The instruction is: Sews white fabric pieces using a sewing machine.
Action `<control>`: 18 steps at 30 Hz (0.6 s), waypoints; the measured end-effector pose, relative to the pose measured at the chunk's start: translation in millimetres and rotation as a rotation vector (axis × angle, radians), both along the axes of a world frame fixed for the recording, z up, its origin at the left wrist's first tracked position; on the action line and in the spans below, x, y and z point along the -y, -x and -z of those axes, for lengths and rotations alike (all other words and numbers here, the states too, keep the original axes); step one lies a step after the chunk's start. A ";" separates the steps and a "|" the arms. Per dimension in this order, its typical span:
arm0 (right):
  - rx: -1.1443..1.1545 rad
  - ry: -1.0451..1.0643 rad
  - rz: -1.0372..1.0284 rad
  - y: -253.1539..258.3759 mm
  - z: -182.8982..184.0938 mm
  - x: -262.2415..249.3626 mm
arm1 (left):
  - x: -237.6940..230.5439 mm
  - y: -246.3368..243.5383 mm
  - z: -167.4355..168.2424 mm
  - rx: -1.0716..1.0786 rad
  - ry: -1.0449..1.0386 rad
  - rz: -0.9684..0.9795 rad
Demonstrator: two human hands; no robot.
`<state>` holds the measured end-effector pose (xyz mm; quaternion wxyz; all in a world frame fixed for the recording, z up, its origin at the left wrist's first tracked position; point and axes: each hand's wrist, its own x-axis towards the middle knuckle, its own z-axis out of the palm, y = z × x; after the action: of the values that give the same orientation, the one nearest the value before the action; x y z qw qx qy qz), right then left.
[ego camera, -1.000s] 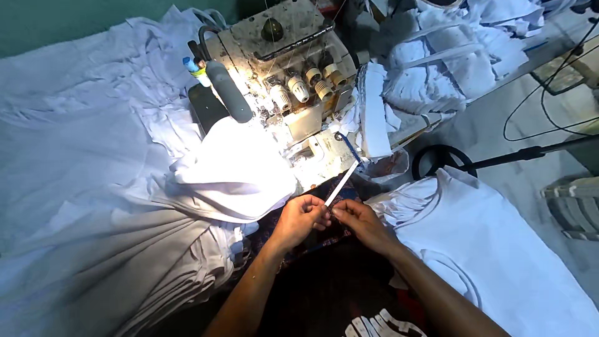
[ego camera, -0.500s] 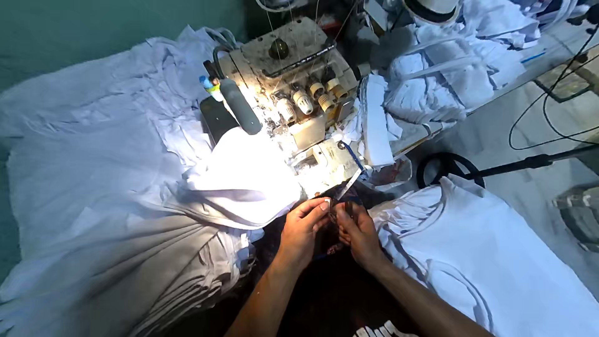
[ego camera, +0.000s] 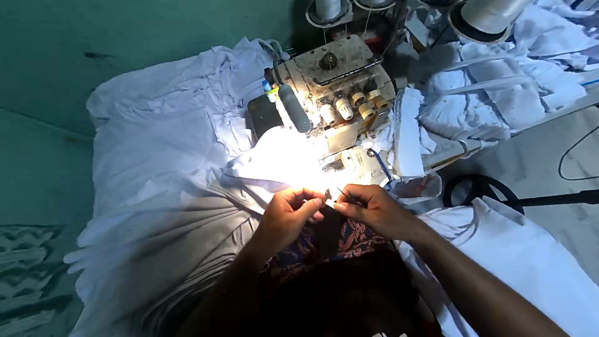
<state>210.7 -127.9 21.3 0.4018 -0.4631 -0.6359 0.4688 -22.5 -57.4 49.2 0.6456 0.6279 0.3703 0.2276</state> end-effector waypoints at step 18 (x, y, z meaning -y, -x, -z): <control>0.176 0.039 -0.237 -7.2 -22.8 -30.0 | -33.8 4.8 -30.6 -0.282 -0.023 0.307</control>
<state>217.9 -97.8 44.1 0.2774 -0.4318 -0.7095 0.4828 -27.3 -23.5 79.8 0.6071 0.7101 0.3543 0.0405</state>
